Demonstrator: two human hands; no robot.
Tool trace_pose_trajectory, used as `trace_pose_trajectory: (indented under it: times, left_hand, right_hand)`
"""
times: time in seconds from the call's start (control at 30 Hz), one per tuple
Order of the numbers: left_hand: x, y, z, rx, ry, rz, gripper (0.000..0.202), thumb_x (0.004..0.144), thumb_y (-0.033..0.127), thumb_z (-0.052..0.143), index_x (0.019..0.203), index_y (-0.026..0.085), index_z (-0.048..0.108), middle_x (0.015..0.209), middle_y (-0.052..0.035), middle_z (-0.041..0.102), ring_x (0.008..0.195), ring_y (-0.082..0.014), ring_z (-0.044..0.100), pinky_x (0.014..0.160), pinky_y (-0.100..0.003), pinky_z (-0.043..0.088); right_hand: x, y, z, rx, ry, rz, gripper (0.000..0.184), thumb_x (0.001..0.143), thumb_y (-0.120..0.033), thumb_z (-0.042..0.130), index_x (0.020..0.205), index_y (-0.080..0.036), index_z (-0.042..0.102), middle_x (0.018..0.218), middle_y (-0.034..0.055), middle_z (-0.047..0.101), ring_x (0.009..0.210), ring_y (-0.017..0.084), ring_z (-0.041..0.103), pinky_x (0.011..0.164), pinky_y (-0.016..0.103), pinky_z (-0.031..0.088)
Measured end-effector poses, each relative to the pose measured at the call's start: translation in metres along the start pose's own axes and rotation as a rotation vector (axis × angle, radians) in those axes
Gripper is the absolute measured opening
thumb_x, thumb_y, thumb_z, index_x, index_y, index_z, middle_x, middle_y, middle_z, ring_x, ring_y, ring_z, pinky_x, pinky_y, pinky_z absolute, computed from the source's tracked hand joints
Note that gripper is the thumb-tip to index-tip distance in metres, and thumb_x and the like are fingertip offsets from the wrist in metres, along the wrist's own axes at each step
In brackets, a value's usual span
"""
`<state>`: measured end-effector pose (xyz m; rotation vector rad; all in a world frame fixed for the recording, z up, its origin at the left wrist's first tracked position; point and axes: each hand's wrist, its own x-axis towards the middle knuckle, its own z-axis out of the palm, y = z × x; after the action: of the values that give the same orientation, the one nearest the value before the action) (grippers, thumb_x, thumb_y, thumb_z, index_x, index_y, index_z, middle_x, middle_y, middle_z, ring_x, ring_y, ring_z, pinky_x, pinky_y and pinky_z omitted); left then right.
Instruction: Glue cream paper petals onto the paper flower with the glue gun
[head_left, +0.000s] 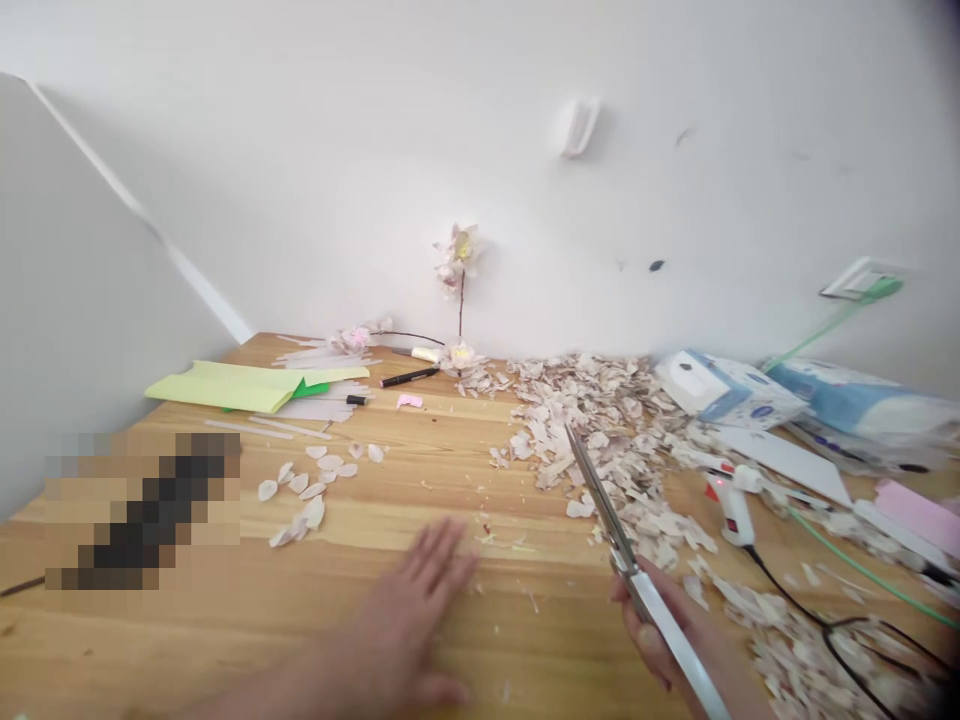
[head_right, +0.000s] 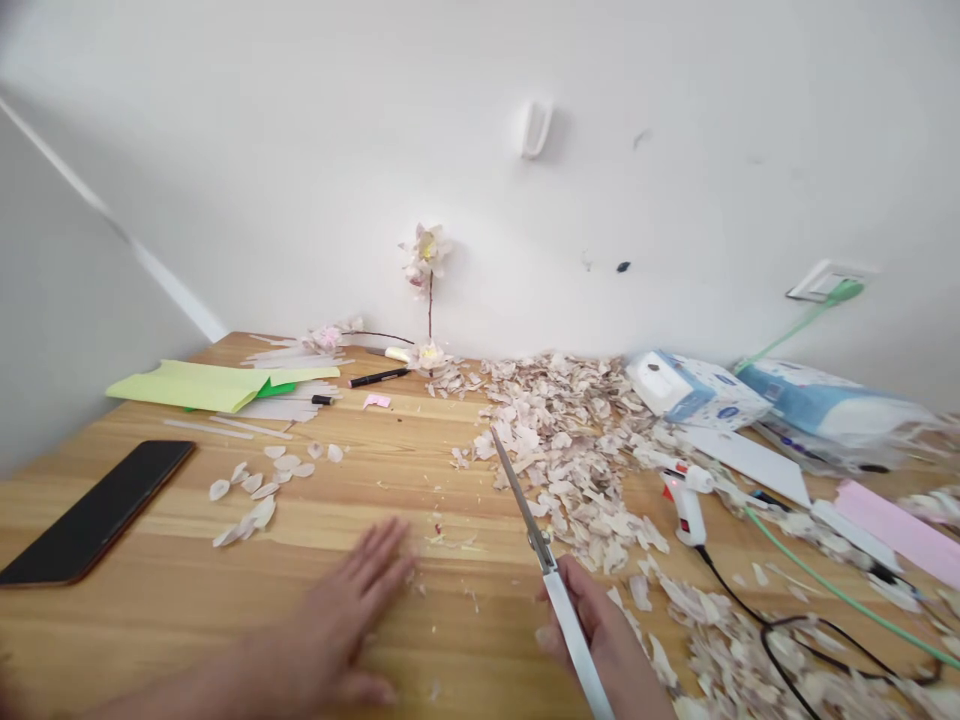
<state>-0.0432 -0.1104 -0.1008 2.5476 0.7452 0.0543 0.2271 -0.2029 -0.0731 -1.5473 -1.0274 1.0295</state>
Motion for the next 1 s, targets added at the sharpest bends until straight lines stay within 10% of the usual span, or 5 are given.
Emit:
trace_pose_trajectory:
  times: [0.23,0.37,0.6,0.8,1.0]
  left_hand:
    - [0.042,-0.01,0.0,0.068,0.087,-0.184,0.116,0.057,0.08,0.046,0.143,0.009,0.015,0.149,-0.0221,0.004,0.135,-0.0392,-0.003,0.109,-0.058,0.009]
    - [0.088,0.055,0.021,-0.017,-0.008,0.137,0.093,0.071,0.069,0.047,0.141,0.011,0.025,0.148,-0.023,0.018,0.135,-0.0416,0.012,0.107,-0.059,0.018]
    - [0.112,0.154,0.036,-0.105,-0.115,0.588,0.025,0.093,0.027,0.038,0.108,0.024,0.057,0.113,-0.005,0.057,0.099,-0.0158,0.057,0.081,-0.034,0.049]
    - [0.107,0.078,-0.017,-0.132,-0.048,0.507,0.051,0.082,0.039,0.052,0.129,0.02,0.045,0.135,-0.0122,0.045,0.125,-0.0264,0.04,0.105,-0.042,0.034]
    - [0.008,-0.018,-0.033,-0.032,-0.052,0.062,0.078,0.079,0.05,0.054,0.143,0.029,0.014,0.151,-0.0073,0.016,0.135,-0.0325,0.021,0.106,-0.05,0.027]
  right_hand:
    - [-0.001,0.016,-0.031,0.086,0.081,0.121,0.045,0.059,-0.063,0.065,0.072,-0.021,0.056,0.043,-0.0081,0.038,0.031,0.005,0.025,0.029,0.018,0.022]
    - [0.002,0.004,-0.031,0.118,0.106,0.104,0.051,0.056,-0.068,0.066,0.069,-0.02,0.054,0.038,-0.0097,0.035,0.03,0.004,0.027,0.032,0.017,0.025]
    - [0.013,-0.012,-0.053,0.13,0.232,0.049,0.047,0.06,-0.063,0.066,0.075,-0.021,0.052,0.036,-0.0113,0.036,0.027,0.005,0.027,0.028,0.017,0.026]
    - [0.015,0.017,-0.083,0.208,0.275,0.174,0.049,0.057,-0.068,0.065,0.067,-0.021,0.053,0.03,-0.0124,0.031,0.021,0.004,0.022,0.023,0.016,0.025]
    - [0.013,0.043,-0.084,0.362,0.243,0.249,0.051,0.05,-0.071,0.066,0.058,-0.022,0.053,0.028,-0.0097,0.032,0.02,0.006,0.025,0.022,0.019,0.026]
